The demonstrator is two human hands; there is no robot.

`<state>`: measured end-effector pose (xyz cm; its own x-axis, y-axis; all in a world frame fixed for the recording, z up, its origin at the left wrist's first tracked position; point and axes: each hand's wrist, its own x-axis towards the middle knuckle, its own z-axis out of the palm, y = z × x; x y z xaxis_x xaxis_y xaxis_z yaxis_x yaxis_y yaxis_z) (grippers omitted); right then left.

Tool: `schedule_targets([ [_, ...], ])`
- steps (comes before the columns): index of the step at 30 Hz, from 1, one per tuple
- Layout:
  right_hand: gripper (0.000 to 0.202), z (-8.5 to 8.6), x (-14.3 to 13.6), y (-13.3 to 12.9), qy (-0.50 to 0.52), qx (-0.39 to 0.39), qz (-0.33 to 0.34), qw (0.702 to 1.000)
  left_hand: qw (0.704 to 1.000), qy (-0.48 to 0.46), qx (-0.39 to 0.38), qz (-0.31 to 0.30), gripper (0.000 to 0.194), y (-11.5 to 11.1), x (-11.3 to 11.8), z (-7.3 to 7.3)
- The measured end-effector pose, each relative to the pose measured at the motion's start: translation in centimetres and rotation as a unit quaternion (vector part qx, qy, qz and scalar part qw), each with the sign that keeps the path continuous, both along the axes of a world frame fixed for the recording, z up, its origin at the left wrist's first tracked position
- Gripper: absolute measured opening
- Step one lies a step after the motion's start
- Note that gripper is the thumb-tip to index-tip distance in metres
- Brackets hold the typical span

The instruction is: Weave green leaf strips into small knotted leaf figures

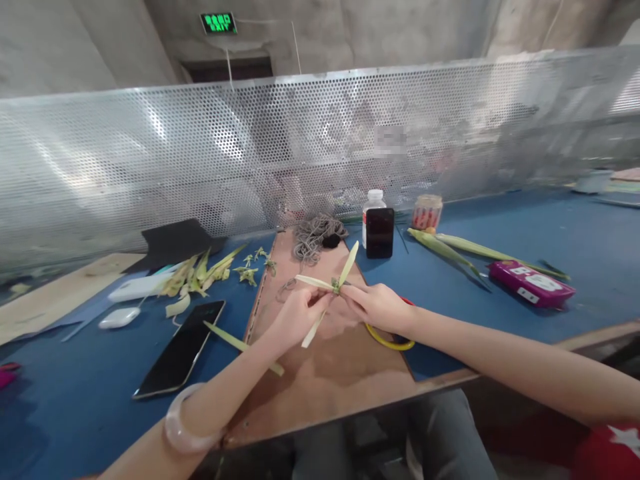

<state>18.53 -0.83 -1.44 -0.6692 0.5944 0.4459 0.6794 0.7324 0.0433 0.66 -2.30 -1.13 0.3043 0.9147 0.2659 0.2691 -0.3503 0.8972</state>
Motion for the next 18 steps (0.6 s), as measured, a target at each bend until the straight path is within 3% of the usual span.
schedule_targets([
  [3, 0.022, 0.17, 0.15, 0.44, 0.105, -0.062, 0.066, 0.99, 0.999, -0.016, -0.029, 0.012, 0.022, 0.0, 0.11, 0.13],
  [6, 0.021, 0.5, 0.13, 0.71, 0.209, -0.162, 0.097, 0.96, 0.997, -0.044, -0.058, 0.017, 0.019, 0.0, 0.22, 0.15],
  [12, 0.022, 0.6, -0.32, 0.86, 0.328, -0.325, 0.071, 0.884, 0.989, -0.108, -0.096, -0.003, 0.016, 0.1, 0.39, -0.15],
  [15, 0.021, 0.57, -0.33, 0.83, 0.338, -0.363, 0.054, 0.867, 0.978, -0.152, -0.144, -0.01, 0.012, 0.01, 0.51, -0.16],
  [18, 0.02, 0.76, -0.11, 0.7, 0.332, -0.402, 0.05, 0.852, 0.945, -0.225, -0.233, -0.044, 0.017, 0.03, 0.36, -0.12],
])
